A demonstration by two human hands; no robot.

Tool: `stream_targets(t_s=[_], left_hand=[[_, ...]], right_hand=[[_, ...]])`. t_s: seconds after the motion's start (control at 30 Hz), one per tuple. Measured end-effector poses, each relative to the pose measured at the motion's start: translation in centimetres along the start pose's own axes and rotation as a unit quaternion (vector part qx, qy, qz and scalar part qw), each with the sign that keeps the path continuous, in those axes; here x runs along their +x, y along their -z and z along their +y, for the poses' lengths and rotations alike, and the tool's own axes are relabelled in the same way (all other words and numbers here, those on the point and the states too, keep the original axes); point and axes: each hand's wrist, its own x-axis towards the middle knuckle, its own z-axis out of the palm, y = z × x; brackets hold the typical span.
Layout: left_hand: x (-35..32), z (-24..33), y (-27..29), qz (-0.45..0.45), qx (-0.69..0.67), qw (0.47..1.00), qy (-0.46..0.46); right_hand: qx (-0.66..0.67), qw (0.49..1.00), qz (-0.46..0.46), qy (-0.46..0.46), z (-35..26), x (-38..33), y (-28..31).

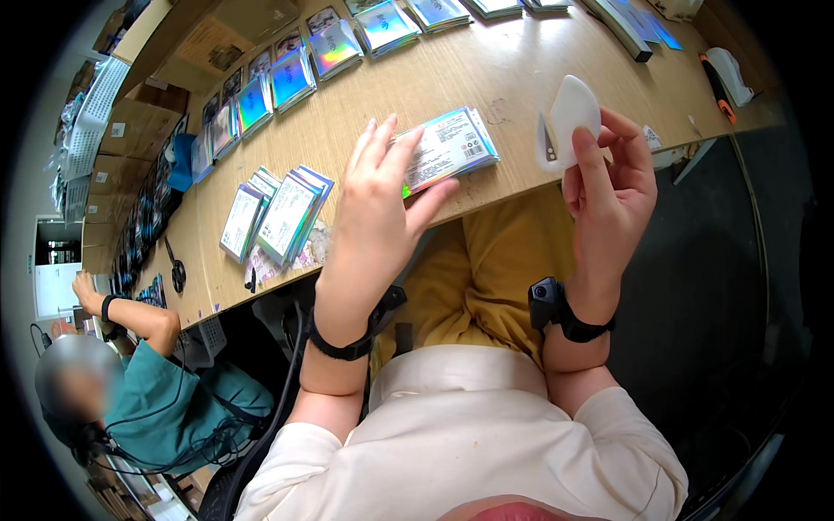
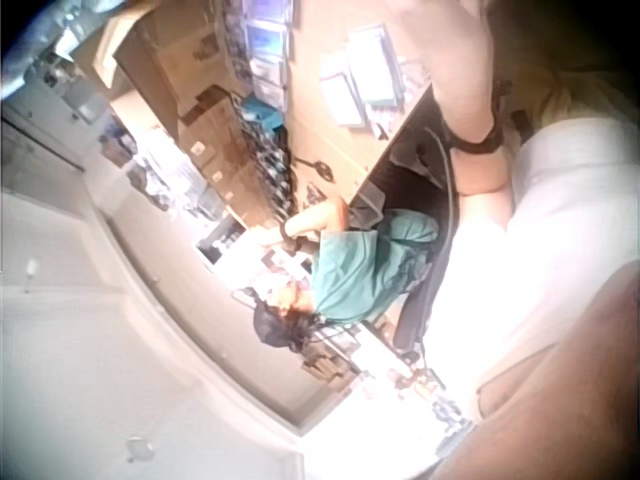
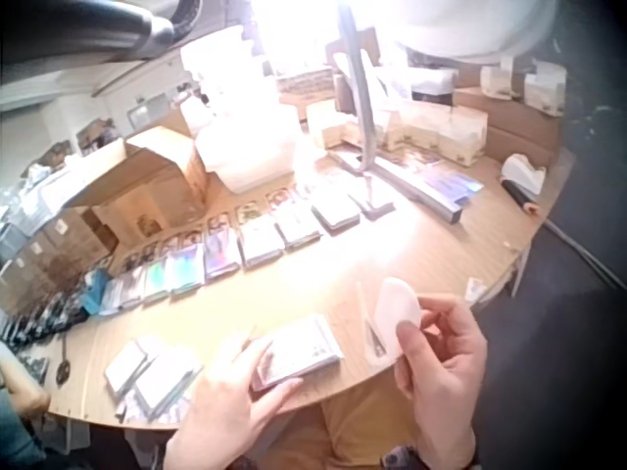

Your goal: The person opens a small box with a utility knife, removes a stack of holographic packs, and applies a white adhesive label to each pack one by one using a handheld applicator. The labeled packs are placed in a growing pile on the table.

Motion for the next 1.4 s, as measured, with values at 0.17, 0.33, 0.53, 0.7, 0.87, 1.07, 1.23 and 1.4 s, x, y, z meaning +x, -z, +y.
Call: stream_targets(t_s=[0.17,0.33,0.53,0.7,0.87,1.07,1.23,1.4], left_hand=[[2.3,-0.7,1.2,-0.057,-0.028,0.998,-0.021],[4.9,-2.5,1.0,-0.192,-0.111,0.975,0.001],[6.9,-2.9,1.3,-0.293,-0.139,0.945,0.051],[6.7,-2.6,1.2,-0.320,-0.101,0.942,0.015],[5.4,-1.6,1.8,-0.259,-0.311,0.910,0.091],[3.0,2.0,0.3,-0.005,-0.721,0.669,0.180],[2.0,3.7,-0.4,0.022,-0.789,0.585,0.186],[2.1,0.9,1.1,0.183,-0.455,0.869,0.069]], right_hand=[[-0.091,0.996,0.003,-0.019,0.6,1.0,0.8],[-0.152,0.988,-0.006,-0.005,1.3,1.3,1.5],[-0.103,0.995,-0.019,-0.004,1.4,1.2,1.4],[-0.077,0.997,-0.024,-0.003,1.0,1.3,1.7],[-0.164,0.982,-0.082,0.037,1.0,0.9,1.8],[-0.243,0.943,-0.136,0.182,0.4,-0.7,-0.9],[-0.188,0.963,-0.143,0.127,1.1,-0.8,-1.4],[-0.361,0.879,-0.165,0.263,0.1,1.1,-0.6]])
